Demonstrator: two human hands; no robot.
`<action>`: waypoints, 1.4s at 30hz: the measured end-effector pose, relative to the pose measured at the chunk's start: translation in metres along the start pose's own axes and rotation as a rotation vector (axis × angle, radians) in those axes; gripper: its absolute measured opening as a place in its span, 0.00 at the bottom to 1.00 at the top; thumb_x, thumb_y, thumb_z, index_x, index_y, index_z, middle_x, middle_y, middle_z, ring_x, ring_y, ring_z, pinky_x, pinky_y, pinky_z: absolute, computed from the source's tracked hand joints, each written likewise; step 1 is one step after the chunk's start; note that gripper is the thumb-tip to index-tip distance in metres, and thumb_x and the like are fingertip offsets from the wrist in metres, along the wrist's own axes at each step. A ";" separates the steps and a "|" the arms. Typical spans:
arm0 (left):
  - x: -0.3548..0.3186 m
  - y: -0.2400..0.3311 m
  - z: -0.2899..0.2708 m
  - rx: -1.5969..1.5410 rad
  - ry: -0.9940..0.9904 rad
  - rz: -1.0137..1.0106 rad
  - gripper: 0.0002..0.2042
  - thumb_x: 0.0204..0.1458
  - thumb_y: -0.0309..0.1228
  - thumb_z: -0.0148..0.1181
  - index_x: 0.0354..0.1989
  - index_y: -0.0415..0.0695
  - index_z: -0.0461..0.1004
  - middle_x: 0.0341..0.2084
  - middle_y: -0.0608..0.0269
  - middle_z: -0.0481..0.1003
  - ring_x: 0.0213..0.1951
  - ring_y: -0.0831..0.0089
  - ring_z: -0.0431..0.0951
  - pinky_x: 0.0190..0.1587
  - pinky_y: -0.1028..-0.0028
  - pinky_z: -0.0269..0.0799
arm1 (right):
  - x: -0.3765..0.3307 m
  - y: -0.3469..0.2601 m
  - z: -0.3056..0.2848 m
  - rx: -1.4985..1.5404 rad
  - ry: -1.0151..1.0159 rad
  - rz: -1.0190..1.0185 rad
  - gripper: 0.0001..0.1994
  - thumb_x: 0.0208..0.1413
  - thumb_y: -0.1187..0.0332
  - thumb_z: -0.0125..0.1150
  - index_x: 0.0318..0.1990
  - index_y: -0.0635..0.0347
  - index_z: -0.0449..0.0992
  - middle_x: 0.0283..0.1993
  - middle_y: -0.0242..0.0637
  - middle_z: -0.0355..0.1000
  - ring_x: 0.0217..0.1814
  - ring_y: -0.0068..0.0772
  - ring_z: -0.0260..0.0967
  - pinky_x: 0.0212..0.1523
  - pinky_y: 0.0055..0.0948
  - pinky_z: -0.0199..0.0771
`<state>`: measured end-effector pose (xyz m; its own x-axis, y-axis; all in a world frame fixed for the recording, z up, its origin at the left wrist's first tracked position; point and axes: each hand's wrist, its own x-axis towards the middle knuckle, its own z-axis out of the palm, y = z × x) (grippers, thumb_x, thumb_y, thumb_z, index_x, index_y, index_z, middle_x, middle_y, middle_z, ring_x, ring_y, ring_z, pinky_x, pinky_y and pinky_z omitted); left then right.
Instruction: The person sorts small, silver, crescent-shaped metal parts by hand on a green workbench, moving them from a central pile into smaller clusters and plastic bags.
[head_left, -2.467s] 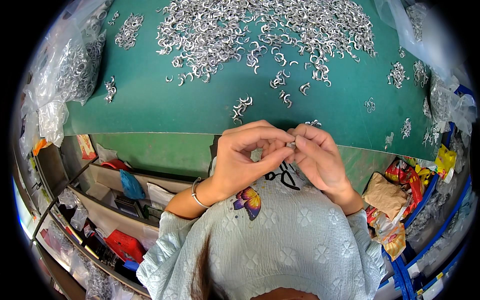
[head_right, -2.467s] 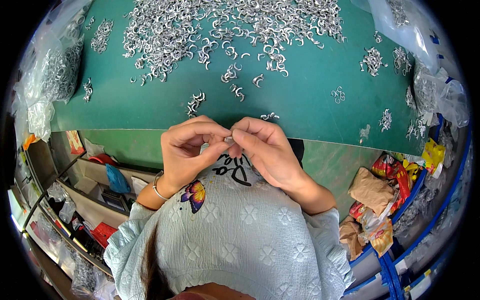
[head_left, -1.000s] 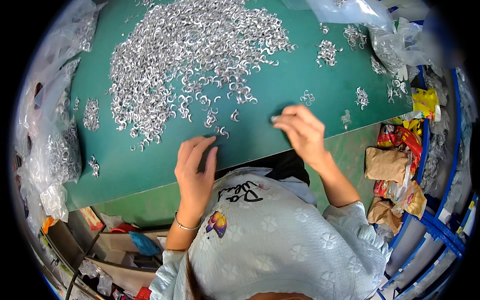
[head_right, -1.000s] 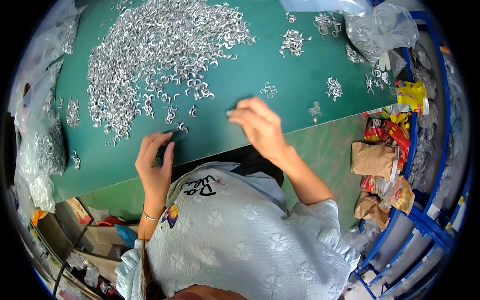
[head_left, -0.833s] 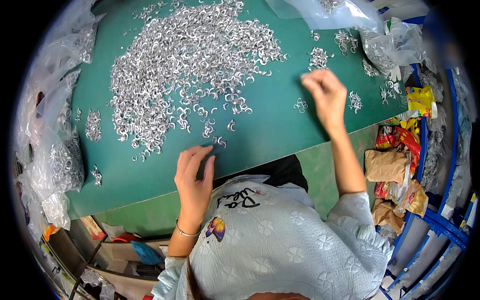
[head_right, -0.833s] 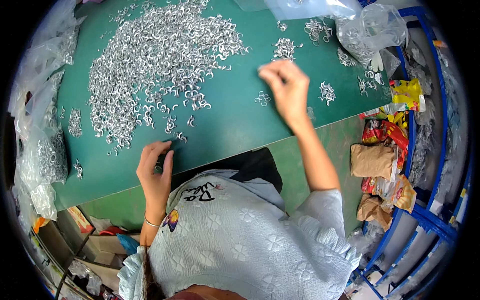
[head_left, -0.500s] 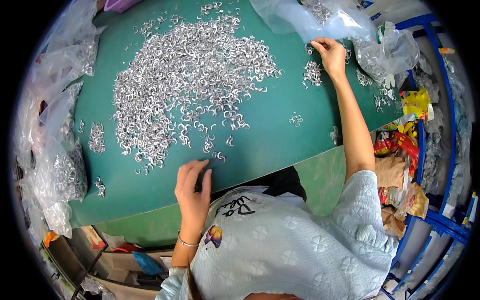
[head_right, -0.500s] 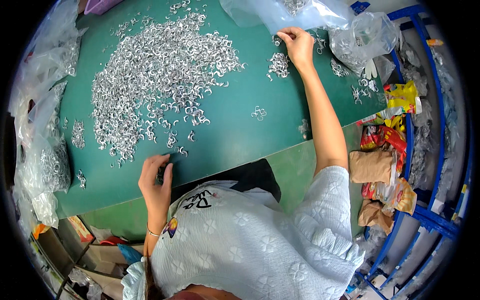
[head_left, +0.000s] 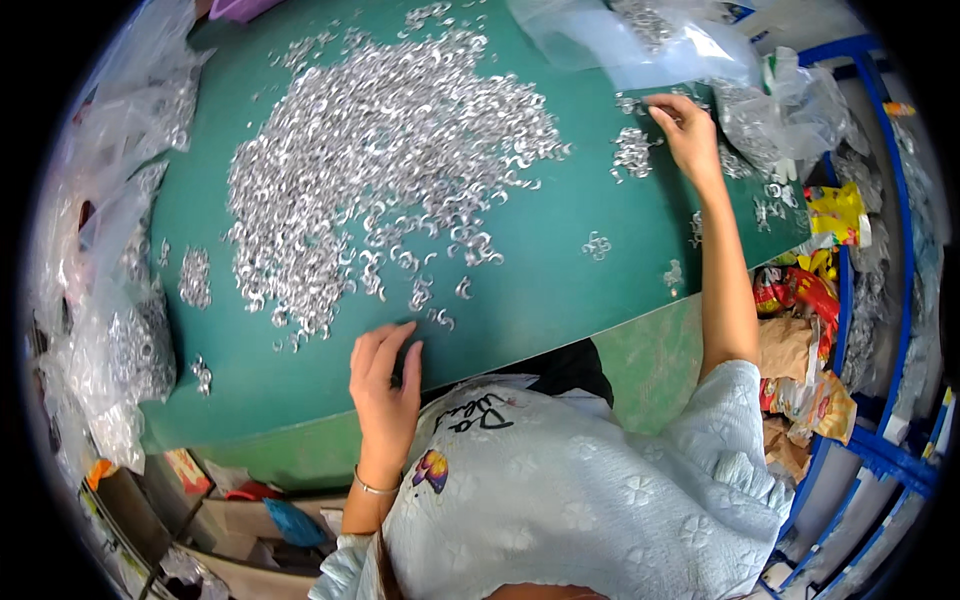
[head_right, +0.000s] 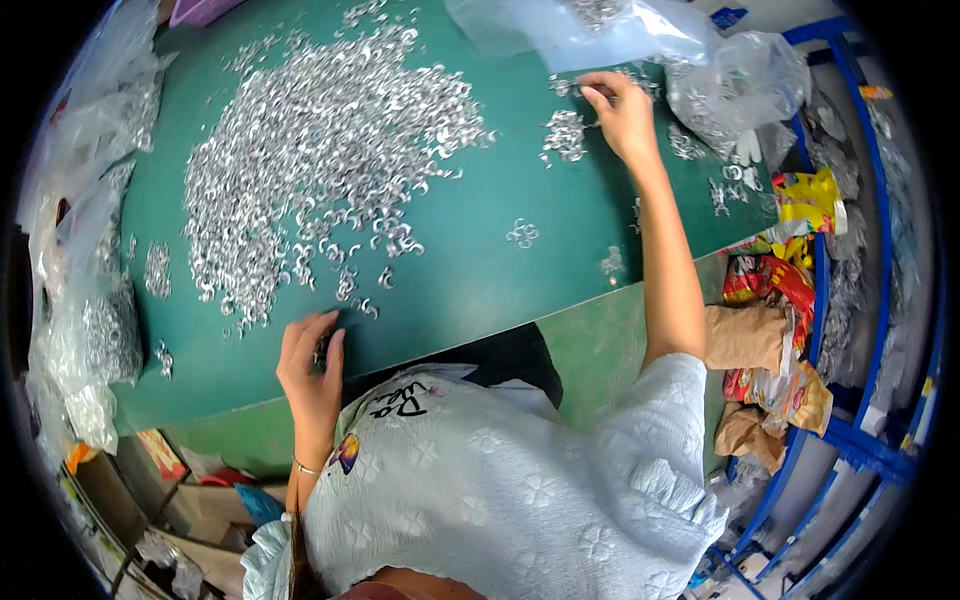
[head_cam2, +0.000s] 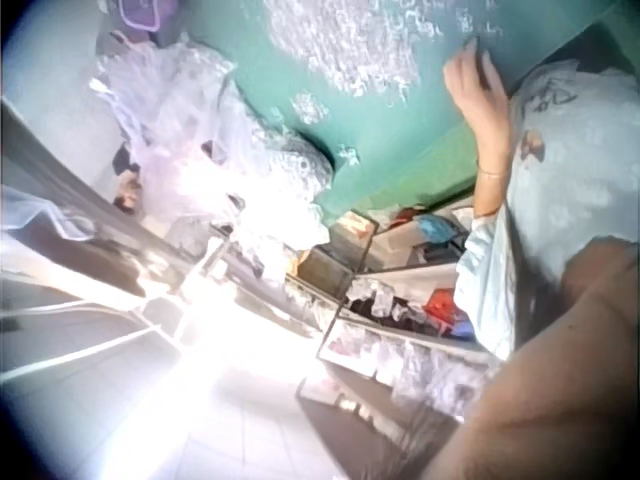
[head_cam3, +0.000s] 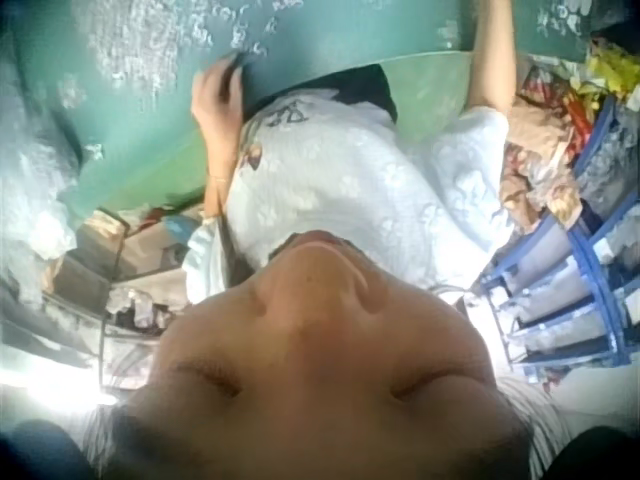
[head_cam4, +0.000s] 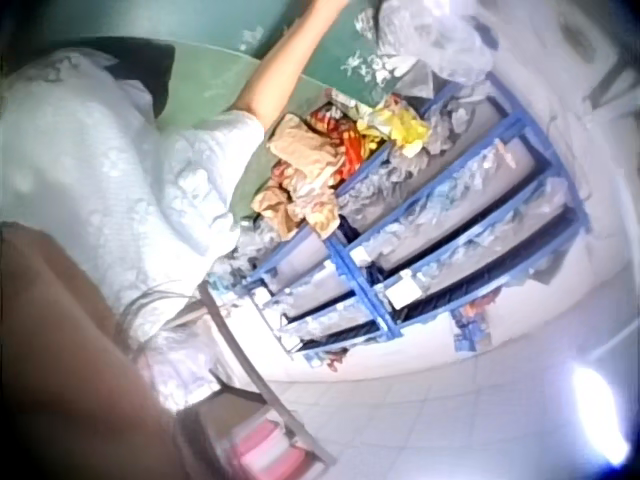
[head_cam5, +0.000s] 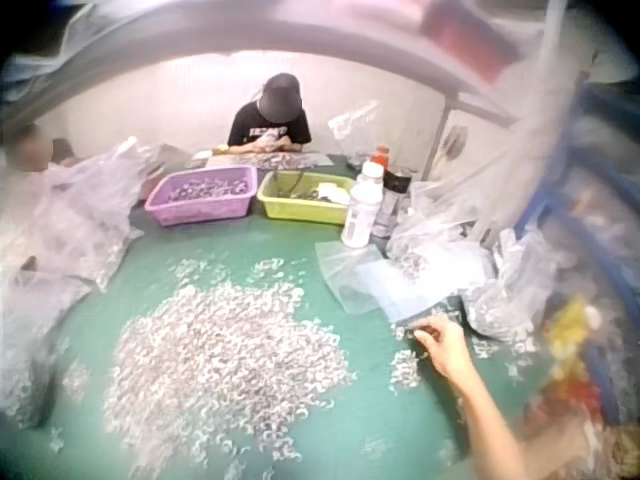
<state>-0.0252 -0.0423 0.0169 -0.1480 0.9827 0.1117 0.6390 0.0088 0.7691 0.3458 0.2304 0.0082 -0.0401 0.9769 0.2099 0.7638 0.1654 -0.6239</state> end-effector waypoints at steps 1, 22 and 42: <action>-0.001 0.000 -0.001 0.020 0.006 0.024 0.12 0.47 0.16 0.63 0.42 0.37 0.77 0.37 0.55 0.74 0.38 0.60 0.75 0.44 0.70 0.69 | -0.011 -0.019 -0.001 -0.040 -0.049 -0.037 0.09 0.54 0.74 0.63 0.43 0.61 0.80 0.38 0.37 0.77 0.38 0.29 0.74 0.41 0.28 0.74; -0.002 0.001 0.029 0.127 -0.043 0.217 0.14 0.45 0.19 0.65 0.43 0.42 0.77 0.36 0.63 0.74 0.39 0.66 0.73 0.45 0.67 0.60 | -0.165 -0.145 0.073 0.164 -0.394 -0.432 0.18 0.46 0.71 0.68 0.48 0.61 0.77 0.53 0.36 0.69 0.55 0.44 0.64 0.52 0.41 0.64; -0.003 0.005 0.016 0.160 -0.078 0.148 0.15 0.48 0.19 0.62 0.45 0.40 0.75 0.40 0.61 0.72 0.41 0.64 0.71 0.45 0.66 0.60 | -0.194 -0.149 0.055 0.087 -0.688 -0.481 0.27 0.47 0.66 0.67 0.57 0.61 0.72 0.69 0.39 0.61 0.74 0.47 0.51 0.70 0.53 0.49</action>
<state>-0.0096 -0.0425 0.0106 0.0105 0.9867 0.1622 0.7620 -0.1129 0.6377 0.2046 0.0241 0.0193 -0.7534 0.6573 -0.0203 0.5118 0.5667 -0.6457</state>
